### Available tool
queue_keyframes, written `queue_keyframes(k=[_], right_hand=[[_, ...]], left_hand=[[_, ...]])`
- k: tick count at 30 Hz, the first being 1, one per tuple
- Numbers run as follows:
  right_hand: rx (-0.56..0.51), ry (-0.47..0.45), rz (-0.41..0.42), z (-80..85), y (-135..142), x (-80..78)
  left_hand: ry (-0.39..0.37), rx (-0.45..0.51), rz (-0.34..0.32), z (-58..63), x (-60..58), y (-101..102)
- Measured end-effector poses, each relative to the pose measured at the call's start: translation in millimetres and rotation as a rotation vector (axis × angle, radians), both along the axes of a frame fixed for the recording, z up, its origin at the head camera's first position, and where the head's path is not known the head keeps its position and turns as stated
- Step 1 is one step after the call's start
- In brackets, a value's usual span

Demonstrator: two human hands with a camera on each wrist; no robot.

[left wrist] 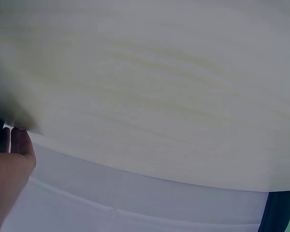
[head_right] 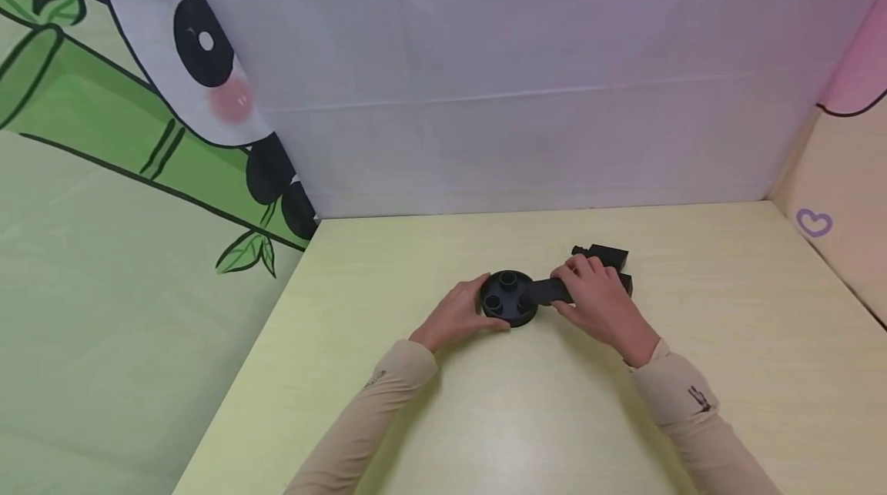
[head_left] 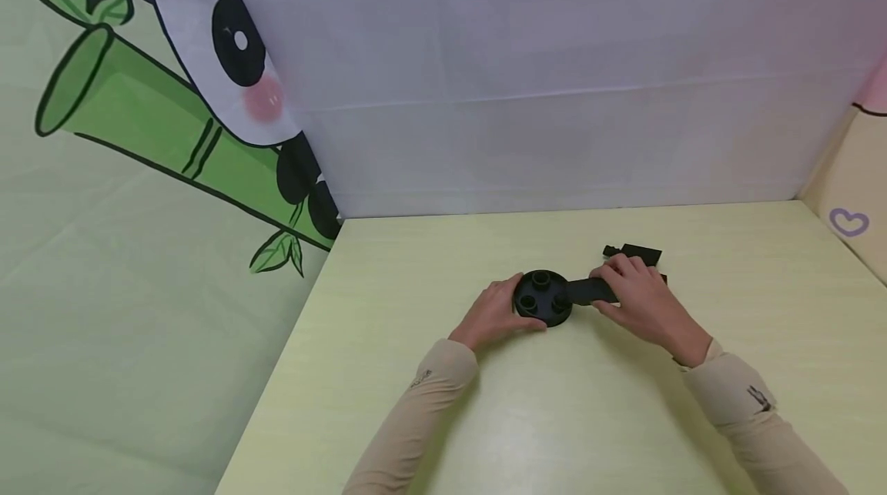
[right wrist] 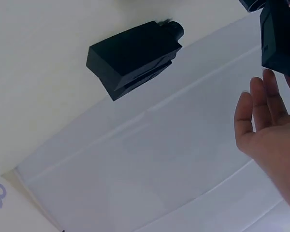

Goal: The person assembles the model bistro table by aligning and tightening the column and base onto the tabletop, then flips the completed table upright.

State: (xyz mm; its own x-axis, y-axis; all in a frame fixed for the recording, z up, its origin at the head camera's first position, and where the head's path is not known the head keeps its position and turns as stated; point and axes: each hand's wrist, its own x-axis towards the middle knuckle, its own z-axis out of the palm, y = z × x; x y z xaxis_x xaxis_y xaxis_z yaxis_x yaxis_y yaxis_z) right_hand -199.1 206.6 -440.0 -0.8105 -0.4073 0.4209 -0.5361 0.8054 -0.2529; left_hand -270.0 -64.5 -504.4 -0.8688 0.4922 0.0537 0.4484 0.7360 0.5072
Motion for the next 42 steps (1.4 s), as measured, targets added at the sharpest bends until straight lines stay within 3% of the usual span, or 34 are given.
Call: queue_keyframes(k=[14, 23, 31, 37, 42], right_hand=[[0.100, -0.022, 0.057, 19.1, -21.9, -13.2], [0.107, -0.024, 0.082, 15.3, -40.8, -22.8], [0.090, -0.149, 0.002, 15.3, -42.4, -19.6], [0.058, -0.096, -0.097, 14.2, -37.1, -11.5], [0.063, -0.026, -0.134, 10.3, -37.5, -11.4]], left_hand=[[-0.001, 0.036, -0.020, 2.8, 1.6, -1.7], [0.007, 0.046, -0.037, 0.5, -0.5, -1.8], [0.022, 0.038, -0.045, 0.3, -0.4, -1.0], [0.037, 0.024, -0.041, 1.2, 0.5, -0.7], [0.029, 0.029, -0.036, 2.1, 1.1, -2.3]])
